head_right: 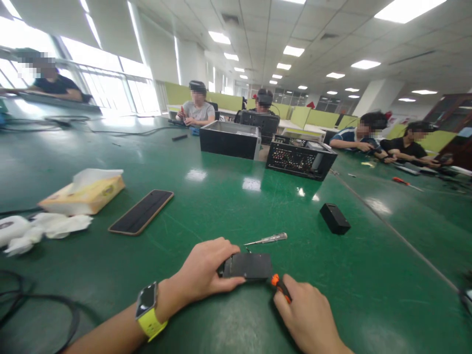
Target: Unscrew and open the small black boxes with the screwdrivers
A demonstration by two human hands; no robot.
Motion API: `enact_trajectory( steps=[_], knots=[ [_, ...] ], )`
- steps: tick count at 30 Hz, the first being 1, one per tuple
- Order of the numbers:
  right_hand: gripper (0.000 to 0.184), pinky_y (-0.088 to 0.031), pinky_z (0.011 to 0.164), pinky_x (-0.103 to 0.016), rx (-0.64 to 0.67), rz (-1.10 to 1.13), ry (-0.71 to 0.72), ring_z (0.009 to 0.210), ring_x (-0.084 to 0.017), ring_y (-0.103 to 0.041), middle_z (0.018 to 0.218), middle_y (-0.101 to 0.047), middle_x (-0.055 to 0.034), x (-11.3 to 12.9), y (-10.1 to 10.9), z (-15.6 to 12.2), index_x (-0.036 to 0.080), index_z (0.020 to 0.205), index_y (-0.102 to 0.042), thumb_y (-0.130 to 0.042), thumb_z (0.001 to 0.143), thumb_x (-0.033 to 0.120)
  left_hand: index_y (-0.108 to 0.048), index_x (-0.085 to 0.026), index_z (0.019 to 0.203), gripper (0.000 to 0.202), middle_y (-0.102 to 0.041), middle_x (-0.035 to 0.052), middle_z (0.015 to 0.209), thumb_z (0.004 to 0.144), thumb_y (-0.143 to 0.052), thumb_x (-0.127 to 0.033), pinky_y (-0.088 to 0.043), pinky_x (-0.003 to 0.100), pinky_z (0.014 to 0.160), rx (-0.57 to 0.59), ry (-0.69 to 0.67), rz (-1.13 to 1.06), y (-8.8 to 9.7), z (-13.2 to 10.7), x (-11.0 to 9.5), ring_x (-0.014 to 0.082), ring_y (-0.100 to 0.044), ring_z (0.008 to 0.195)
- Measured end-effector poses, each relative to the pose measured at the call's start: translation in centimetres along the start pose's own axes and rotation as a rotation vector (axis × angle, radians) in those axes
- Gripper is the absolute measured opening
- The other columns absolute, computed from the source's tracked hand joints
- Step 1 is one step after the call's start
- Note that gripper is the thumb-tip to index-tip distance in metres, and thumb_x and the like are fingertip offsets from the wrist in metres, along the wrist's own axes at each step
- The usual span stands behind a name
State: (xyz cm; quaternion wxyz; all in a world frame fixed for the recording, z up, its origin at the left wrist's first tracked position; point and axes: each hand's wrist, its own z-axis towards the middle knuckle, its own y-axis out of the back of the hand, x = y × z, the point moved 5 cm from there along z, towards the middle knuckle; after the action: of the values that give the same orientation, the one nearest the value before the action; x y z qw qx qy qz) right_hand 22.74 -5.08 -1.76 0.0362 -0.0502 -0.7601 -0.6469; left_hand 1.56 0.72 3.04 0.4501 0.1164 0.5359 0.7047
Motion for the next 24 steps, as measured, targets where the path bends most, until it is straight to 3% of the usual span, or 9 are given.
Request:
enact_trajectory(
  steps=[4,9,12,18,24],
  knots=[
    [0.023,-0.031,0.059,-0.026,0.065,0.020,0.117,0.069,-0.021,-0.063,0.075,-0.068,-0.0063,0.2,2.4,0.3,0.020,0.078,-0.060,-0.040,0.089,0.024,-0.062,-0.018,0.104,0.040,-0.069,0.0043,0.090,0.080,-0.068,-0.050,-0.047,0.028,0.067,-0.012,0.010,0.003,0.2,0.0,0.0,0.0208,-0.063,0.078],
    [0.020,-0.024,0.053,-0.025,0.223,-0.123,0.227,0.062,-0.020,-0.060,0.072,-0.068,-0.0070,-0.3,5.7,1.8,0.019,0.073,-0.063,-0.045,0.082,0.022,-0.062,-0.018,0.104,0.040,-0.068,0.0039,0.090,0.079,-0.070,-0.048,-0.047,0.027,0.067,-0.015,0.034,-0.044,-0.1,0.1,0.5,0.0201,-0.063,0.078],
    [0.020,-0.021,0.052,-0.026,0.233,-0.166,0.257,0.060,-0.019,-0.060,0.070,-0.069,-0.0077,-0.1,4.9,2.5,0.018,0.068,-0.063,-0.047,0.079,0.021,-0.061,-0.019,0.103,0.038,-0.067,0.0032,0.088,0.078,-0.070,-0.047,-0.046,0.026,0.066,-0.027,0.038,-0.066,-0.3,0.0,0.6,0.0195,-0.062,0.077],
    [0.024,-0.024,0.056,-0.027,-0.028,-0.146,0.120,0.069,-0.021,-0.062,0.073,-0.070,-0.0096,-0.1,1.8,2.1,0.017,0.073,-0.064,-0.045,0.085,0.024,-0.061,-0.019,0.097,0.034,-0.065,0.0038,0.085,0.078,-0.068,-0.047,-0.045,0.027,0.065,-0.021,0.001,-0.062,-0.5,-0.2,0.1,0.0200,-0.060,0.075],
    [0.020,-0.026,0.057,-0.025,-0.045,0.018,0.184,0.062,-0.015,-0.054,0.061,-0.059,-0.0013,0.0,2.3,2.2,0.018,0.065,-0.054,-0.047,0.083,0.022,-0.060,-0.019,0.090,0.017,-0.063,0.0020,0.084,0.079,-0.067,-0.031,-0.044,0.025,0.064,-0.037,0.047,-0.184,-0.5,-0.3,0.3,0.0181,-0.058,0.075]
  ],
)
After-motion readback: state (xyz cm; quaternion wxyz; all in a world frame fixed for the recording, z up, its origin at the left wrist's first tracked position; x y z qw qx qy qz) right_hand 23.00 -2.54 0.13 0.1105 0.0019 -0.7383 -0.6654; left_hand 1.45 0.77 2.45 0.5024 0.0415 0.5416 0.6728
